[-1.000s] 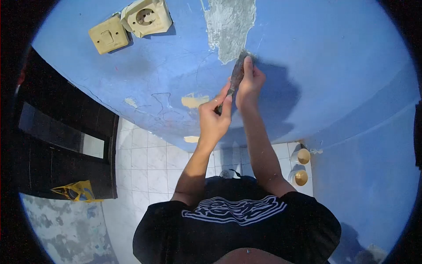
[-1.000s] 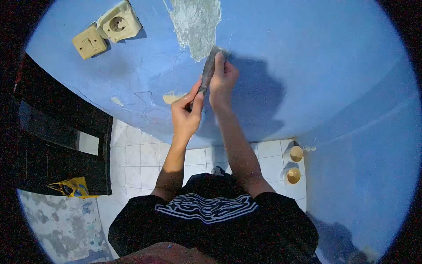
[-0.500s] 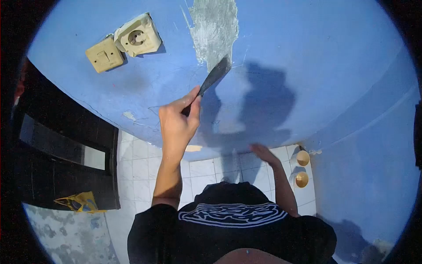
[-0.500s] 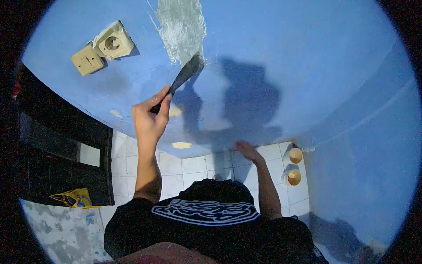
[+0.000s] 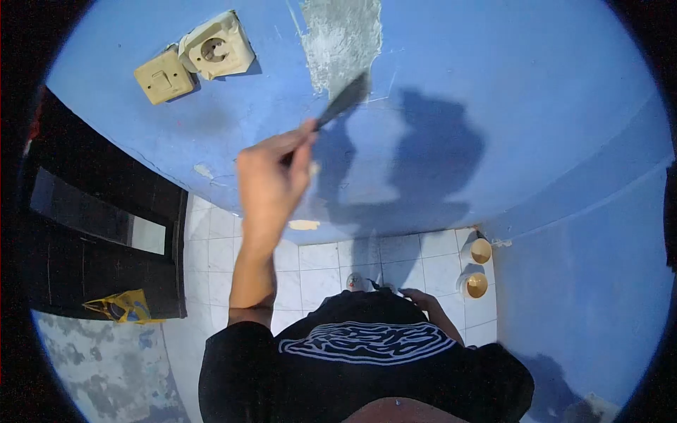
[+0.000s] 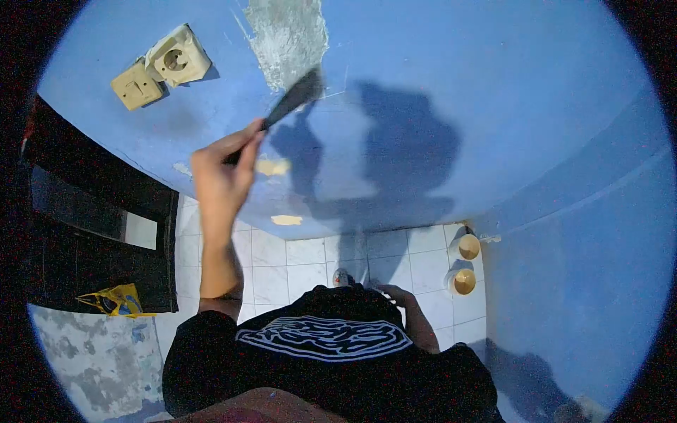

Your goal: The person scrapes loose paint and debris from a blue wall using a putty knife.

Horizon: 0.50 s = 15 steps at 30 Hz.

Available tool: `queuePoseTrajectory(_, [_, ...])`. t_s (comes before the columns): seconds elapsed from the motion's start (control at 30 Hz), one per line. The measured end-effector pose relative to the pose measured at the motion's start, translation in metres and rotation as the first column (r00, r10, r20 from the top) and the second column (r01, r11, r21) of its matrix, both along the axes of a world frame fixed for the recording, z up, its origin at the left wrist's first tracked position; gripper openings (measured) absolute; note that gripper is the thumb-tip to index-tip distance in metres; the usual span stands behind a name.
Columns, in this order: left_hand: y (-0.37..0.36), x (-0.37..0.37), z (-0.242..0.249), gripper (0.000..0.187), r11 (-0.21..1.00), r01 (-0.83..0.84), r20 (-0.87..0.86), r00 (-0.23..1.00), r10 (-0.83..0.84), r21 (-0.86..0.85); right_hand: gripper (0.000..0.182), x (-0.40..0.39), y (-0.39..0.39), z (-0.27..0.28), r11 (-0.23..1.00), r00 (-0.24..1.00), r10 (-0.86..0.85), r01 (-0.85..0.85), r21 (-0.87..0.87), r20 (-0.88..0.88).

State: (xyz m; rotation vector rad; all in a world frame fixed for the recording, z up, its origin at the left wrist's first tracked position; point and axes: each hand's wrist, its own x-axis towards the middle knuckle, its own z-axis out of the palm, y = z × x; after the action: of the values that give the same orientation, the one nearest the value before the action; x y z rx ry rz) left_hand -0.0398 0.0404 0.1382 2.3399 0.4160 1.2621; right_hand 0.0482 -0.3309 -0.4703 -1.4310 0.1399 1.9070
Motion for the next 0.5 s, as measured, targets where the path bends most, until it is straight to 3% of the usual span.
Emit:
queuePoseTrajectory(0.03, [0.003,-0.008,0.002,0.016,0.997,-0.064,-0.009,0.998,0.064,-0.048,0.048,0.003,0.029,0.064,0.999,0.952,0.046,-0.036,-0.038,0.303])
queuePoseTrajectory(0.13, [-0.008,0.004,0.014,0.017,0.989,-0.134,-0.074,0.989,0.129,-0.058,0.054,0.017,0.082,0.14,0.991,0.922,0.124,-0.136,0.008,0.367])
queuePoseTrajectory(0.17, [-0.011,0.012,0.016,0.017,0.993,-0.112,-0.111,0.988,0.106,-0.046,0.053,0.031,0.091,0.11,0.874,0.675,0.292,-0.476,0.097,0.677])
queuePoseTrajectory(0.2, [-0.011,0.017,0.018,0.018,0.995,-0.091,-0.143,0.986,0.085,-0.034,0.054,0.048,0.099,0.077,0.643,0.306,0.298,-0.764,0.047,0.904])
queuePoseTrajectory(0.27, [-0.005,0.007,0.015,0.018,0.996,-0.07,-0.057,0.996,0.073,0.054,0.049,0.066,0.123,0.125,0.852,0.526,0.139,-0.495,0.169,0.839])
queuePoseTrajectory(0.33, [-0.001,-0.014,0.017,0.018,0.989,-0.145,0.03,0.989,0.146,-0.018,0.047,0.079,0.146,0.196,0.841,0.304,-0.008,-0.513,0.171,0.953])
queuePoseTrajectory(0.4, [-0.004,-0.015,0.025,0.017,0.974,-0.206,-0.021,0.979,0.205,-0.091,0.048,0.091,0.171,0.225,0.817,0.116,-0.231,-0.515,0.258,0.966])
queuePoseTrajectory(0.47, [-0.012,-0.004,0.029,0.015,0.978,-0.202,-0.081,0.975,0.206,0.056,0.05,0.082,0.211,0.332,0.799,-0.145,-0.352,-0.561,0.217,0.925])
queuePoseTrajectory(0.5, [-0.013,-0.005,0.032,0.016,0.985,-0.172,-0.082,0.982,0.172,0.004,0.05,0.078,0.229,0.385,0.756,-0.195,-0.486,-0.583,0.298,0.852])
